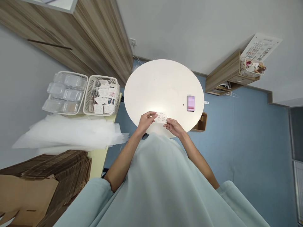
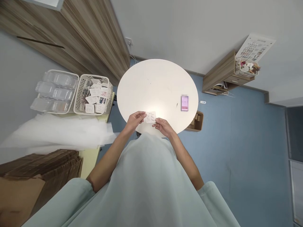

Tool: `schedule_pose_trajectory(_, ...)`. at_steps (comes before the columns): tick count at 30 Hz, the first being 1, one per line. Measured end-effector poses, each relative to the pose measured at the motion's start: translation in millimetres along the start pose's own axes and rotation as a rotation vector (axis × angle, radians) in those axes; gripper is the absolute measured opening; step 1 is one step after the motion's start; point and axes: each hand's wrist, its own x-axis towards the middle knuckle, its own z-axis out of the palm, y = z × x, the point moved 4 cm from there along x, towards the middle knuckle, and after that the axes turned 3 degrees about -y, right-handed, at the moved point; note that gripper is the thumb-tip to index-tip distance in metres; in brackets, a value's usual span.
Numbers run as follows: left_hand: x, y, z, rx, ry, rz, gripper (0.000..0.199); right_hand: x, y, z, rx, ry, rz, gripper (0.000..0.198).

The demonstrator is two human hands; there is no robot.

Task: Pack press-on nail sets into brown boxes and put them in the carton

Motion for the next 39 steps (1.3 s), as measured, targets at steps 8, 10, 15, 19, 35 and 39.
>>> schedule_pose_trajectory(8, -0.8, -4.9, 7.7, 0.027, -0.074, -0.008, 0.044, -2.0, -1.2, 12.7, -0.089, -0.129, 0.024, 0.059)
schedule_pose_trajectory(10, -0.3, -5.6, 9.4, 0.047, -0.063, -0.013, 0.048, -1.9, -2.5, 14.1, -0.133, -0.095, 0.020, 0.062)
schedule_pose_trajectory(15, -6.8, 0.0, 11.6, 0.186, 0.033, -0.022, 0.053, -0.7, -7.3, 13.6, -0.322, 0.066, -0.047, 0.062)
schedule_pose_trajectory(19, -14.0, 2.1, 17.5, 0.259, 0.022, -0.016, 0.051, 1.2, -6.6, 11.1, -0.481, 0.231, -0.109, 0.073)
schedule_pose_trajectory(35, -1.9, 1.0, 15.1, 0.221, -0.005, 0.027, 0.056, -22.9, -42.4, 18.2, -1.219, 0.183, -0.431, 0.101)
schedule_pose_trajectory(39, -0.1, -0.3, 21.7, 0.239, -0.041, 0.042, 0.061, -27.0, -49.6, 12.8, -1.300, 0.108, -0.446, 0.095)
